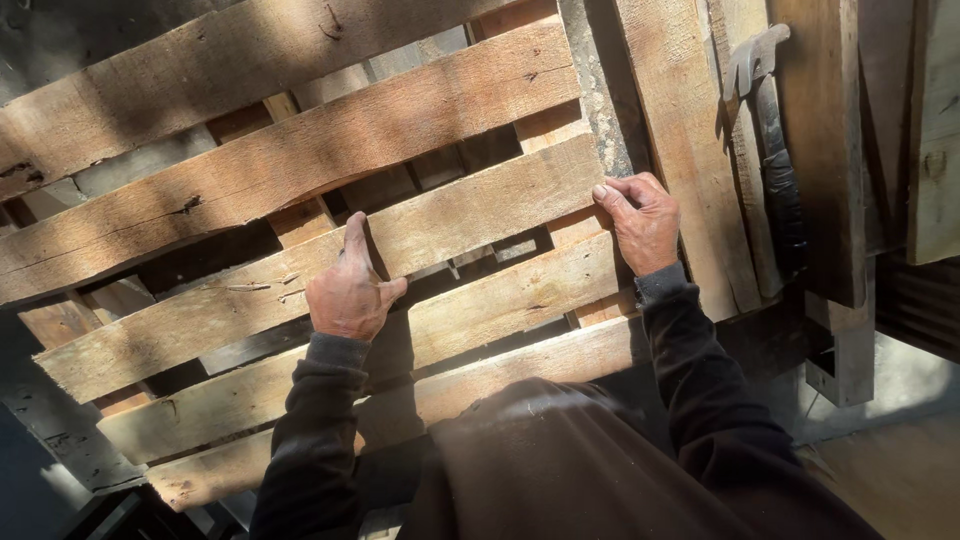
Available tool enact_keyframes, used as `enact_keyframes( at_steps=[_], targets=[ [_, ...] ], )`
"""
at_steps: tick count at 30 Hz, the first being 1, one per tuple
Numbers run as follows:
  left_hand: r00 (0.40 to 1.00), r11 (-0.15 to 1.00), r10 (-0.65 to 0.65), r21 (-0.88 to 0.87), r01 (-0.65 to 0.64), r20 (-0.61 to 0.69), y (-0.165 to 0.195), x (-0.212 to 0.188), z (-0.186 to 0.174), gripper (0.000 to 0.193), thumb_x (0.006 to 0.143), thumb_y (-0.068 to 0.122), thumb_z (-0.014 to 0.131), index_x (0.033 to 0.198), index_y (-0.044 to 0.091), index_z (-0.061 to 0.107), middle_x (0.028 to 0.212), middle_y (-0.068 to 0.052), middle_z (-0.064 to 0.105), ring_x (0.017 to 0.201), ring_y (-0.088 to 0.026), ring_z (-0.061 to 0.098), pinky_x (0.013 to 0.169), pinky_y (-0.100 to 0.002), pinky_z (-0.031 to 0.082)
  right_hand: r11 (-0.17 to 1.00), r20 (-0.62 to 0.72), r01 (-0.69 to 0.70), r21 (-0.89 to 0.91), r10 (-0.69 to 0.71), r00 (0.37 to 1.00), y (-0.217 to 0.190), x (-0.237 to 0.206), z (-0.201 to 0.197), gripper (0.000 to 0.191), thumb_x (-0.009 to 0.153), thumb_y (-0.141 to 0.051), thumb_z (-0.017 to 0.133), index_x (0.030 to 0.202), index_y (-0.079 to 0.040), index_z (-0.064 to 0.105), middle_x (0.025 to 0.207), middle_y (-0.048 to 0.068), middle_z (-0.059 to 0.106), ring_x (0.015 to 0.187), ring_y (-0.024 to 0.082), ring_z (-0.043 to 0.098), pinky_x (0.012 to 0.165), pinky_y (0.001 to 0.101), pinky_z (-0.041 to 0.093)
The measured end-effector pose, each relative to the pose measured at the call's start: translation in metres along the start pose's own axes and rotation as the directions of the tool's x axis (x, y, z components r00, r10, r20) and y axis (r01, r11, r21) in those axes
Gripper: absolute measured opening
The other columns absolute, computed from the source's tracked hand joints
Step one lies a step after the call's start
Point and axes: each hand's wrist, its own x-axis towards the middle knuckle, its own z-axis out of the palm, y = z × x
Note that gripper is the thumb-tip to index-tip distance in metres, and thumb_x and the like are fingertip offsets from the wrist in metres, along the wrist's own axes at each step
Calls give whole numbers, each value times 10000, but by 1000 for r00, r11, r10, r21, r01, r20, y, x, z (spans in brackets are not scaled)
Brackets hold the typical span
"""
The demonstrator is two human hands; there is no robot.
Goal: The person assembles a wooden pallet by placing planks onto a frame and securing them with nails using a hammer. They repeatedly position planks, align them, and hammer nails into the wood to fasten the structure.
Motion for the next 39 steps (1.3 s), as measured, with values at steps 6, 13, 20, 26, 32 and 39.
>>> enact_keyframes(
  at_steps=[6, 13, 20, 26, 32, 39],
  targets=[
    [977, 988, -146, 83, 134, 157, 7, 22, -14, 1338, 595, 766, 792, 1626, 75, 292, 566, -83, 631, 459, -197, 569, 450, -339, 473, 999, 65, 28, 23, -30, 997, -20, 31, 0, 309, 980, -197, 736, 1238, -30, 707, 1088, 37, 681, 980, 101, 678, 851, 259, 567],
    [1000, 979, 3, 202, -3, 2, -10, 110, -40, 1311, 602, 838, 729, 1570, 34, 360, 595, -77, 621, 436, -189, 568, 423, -347, 476, 977, -76, 145, -157, -158, 984, -40, 113, 50, 352, 970, -211, 812, 1251, -14, 734, 1046, 71, 660, 911, 155, 639, 815, 292, 545],
    [999, 979, -29, 204, 20, 43, -13, 134, -47, 1147, 655, 732, 798, 1529, 79, 443, 573, -65, 626, 447, -189, 591, 450, -344, 504, 997, -91, 67, 47, -62, 994, -24, 122, 59, 337, 933, -168, 807, 1227, -18, 737, 1063, 39, 635, 908, 103, 618, 805, 249, 561],
    [997, 987, -51, 157, 41, 57, -6, 131, -42, 1078, 658, 656, 871, 1482, 80, 482, 590, -92, 648, 449, -208, 611, 448, -349, 525, 994, -51, 1, 110, 5, 999, -20, 120, 52, 262, 955, -144, 785, 1175, -5, 758, 1069, 41, 663, 940, 107, 668, 836, 230, 582],
    [999, 998, 46, 36, -46, -9, -9, 129, -37, 1107, 645, 603, 899, 1487, 27, 471, 655, -129, 695, 509, -245, 667, 489, -371, 547, 976, -55, -48, 212, 61, 997, -28, 117, 49, 236, 952, -109, 765, 1141, 29, 739, 1065, 44, 667, 966, 108, 685, 871, 229, 596],
    [1000, 1000, -5, 10, 5, 20, -14, 127, -39, 1077, 654, 591, 910, 1483, 59, 472, 713, -141, 718, 576, -281, 695, 552, -400, 569, 997, -38, 46, 64, -44, 998, -27, 114, 49, 222, 985, -104, 758, 1151, 42, 745, 1082, 68, 656, 1001, 124, 644, 889, 242, 543]
  ],
)
